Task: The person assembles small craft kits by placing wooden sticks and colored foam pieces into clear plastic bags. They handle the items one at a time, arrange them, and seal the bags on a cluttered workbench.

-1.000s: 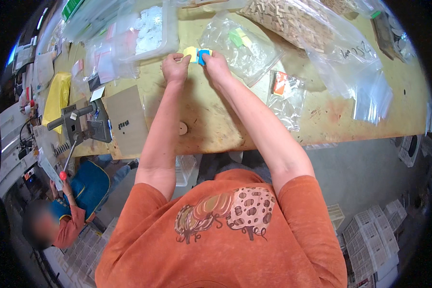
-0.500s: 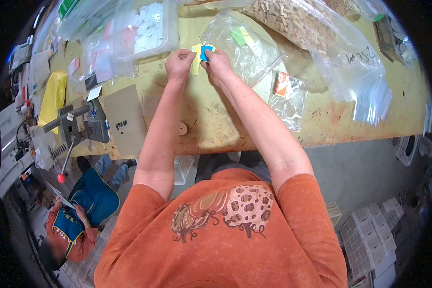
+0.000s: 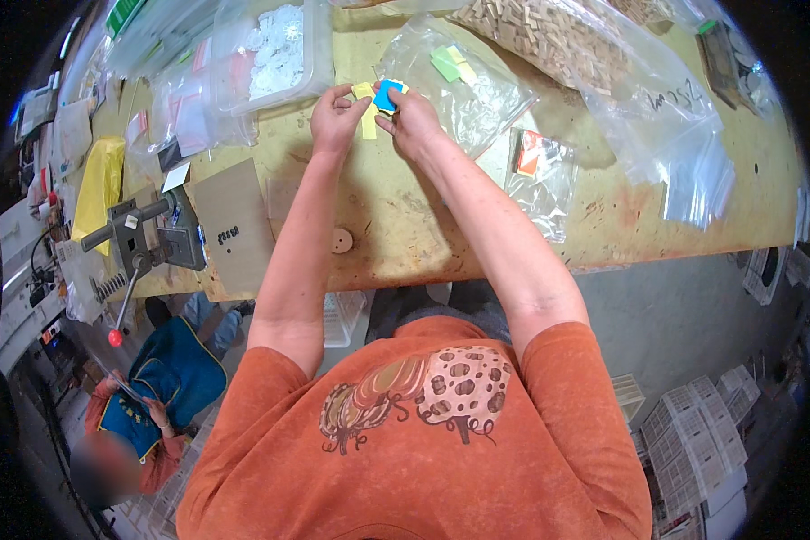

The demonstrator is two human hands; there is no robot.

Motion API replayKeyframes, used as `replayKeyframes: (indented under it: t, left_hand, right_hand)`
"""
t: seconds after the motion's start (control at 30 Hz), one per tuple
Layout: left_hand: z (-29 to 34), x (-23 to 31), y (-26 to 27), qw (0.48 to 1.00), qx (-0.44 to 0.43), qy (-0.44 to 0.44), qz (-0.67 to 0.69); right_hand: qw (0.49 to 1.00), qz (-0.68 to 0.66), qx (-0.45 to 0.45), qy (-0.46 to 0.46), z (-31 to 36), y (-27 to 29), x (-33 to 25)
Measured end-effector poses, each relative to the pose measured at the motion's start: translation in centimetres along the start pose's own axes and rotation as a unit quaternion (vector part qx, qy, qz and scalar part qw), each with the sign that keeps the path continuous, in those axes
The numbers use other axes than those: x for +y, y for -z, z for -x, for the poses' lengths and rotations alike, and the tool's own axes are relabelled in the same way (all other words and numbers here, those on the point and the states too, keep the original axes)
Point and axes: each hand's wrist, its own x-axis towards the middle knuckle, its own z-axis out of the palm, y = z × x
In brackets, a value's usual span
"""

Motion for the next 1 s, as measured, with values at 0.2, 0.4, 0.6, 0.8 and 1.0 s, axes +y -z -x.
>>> replayKeyframes:
  t: [0.2,0.4,0.6,0.8,1.0]
  left_hand:
    - [0.6,1.1,0.4,0.998,0.006,-0.053,0.025]
    - [1.2,3.8,1.6,0.96,-0.094,0.135,0.225]
    - [0.6,2.6,3.3,0.893,-0.183,0.211,0.353]
    - [4.1,6.1,3.5,0.938,-0.167,0.137,0.27]
    - [6.0,5.5,2.7,0.94,-0.152,0.09,0.291]
  right_hand:
    - [1.0,-0.025,-0.012,-0.001,0.4,0.1,-0.1]
    - [1.0,0.006,-0.02,0.004,0.5,0.4,-0.6]
    - [0.998,0.059,-0.018,-0.03,0.4,0.9,-1.4]
    - [0.992,0.055,-0.056,-0.096,2.7,-1.0,-1.9]
    - [0.979,0.092,-0.137,-0.123,4.9,-1.1,-2.3]
